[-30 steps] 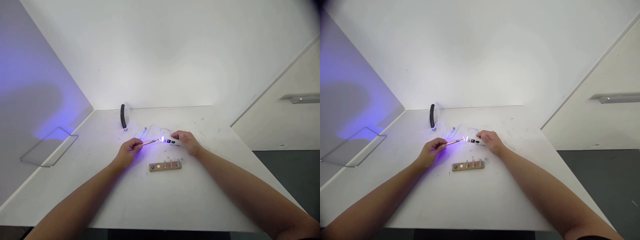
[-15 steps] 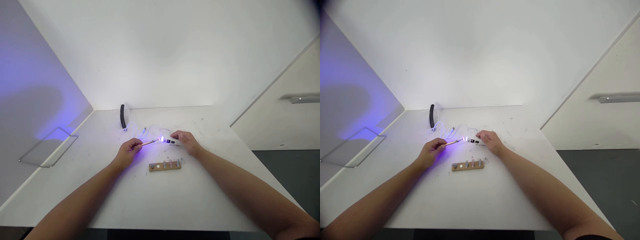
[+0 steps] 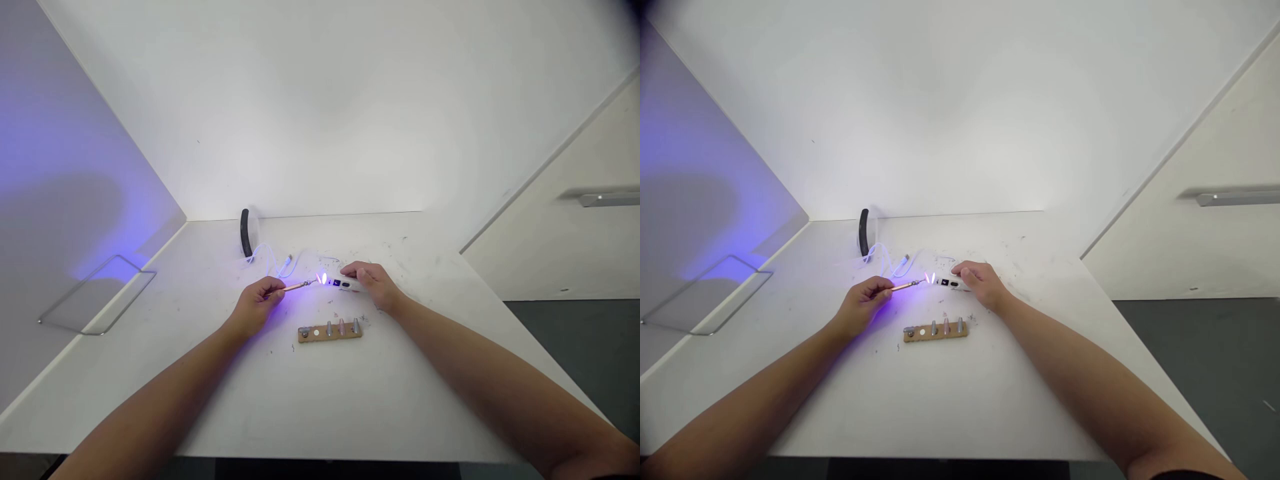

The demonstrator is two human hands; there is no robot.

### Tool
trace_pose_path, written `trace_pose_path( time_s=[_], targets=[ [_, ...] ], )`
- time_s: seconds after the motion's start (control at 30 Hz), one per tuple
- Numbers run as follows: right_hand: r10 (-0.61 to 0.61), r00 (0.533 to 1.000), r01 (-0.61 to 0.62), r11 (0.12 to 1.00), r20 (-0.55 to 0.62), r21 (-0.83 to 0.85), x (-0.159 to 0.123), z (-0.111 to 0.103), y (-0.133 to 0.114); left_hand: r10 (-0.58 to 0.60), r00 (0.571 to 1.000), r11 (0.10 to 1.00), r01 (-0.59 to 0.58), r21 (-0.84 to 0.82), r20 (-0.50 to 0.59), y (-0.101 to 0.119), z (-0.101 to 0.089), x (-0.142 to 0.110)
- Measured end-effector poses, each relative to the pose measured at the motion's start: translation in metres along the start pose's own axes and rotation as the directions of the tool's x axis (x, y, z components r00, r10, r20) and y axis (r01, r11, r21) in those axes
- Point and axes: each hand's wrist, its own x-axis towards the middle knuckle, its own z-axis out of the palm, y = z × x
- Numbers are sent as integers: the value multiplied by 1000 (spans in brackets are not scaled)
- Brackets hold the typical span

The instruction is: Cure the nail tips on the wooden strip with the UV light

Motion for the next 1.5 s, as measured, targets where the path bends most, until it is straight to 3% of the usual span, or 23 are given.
trace_pose_path(
  time_s=[1.5],
  targets=[
    [9,1000,-9,1000,5,-23,0,-1,-2,21,1000,1000,-21,-4,-3,-2,0,0]
  ],
)
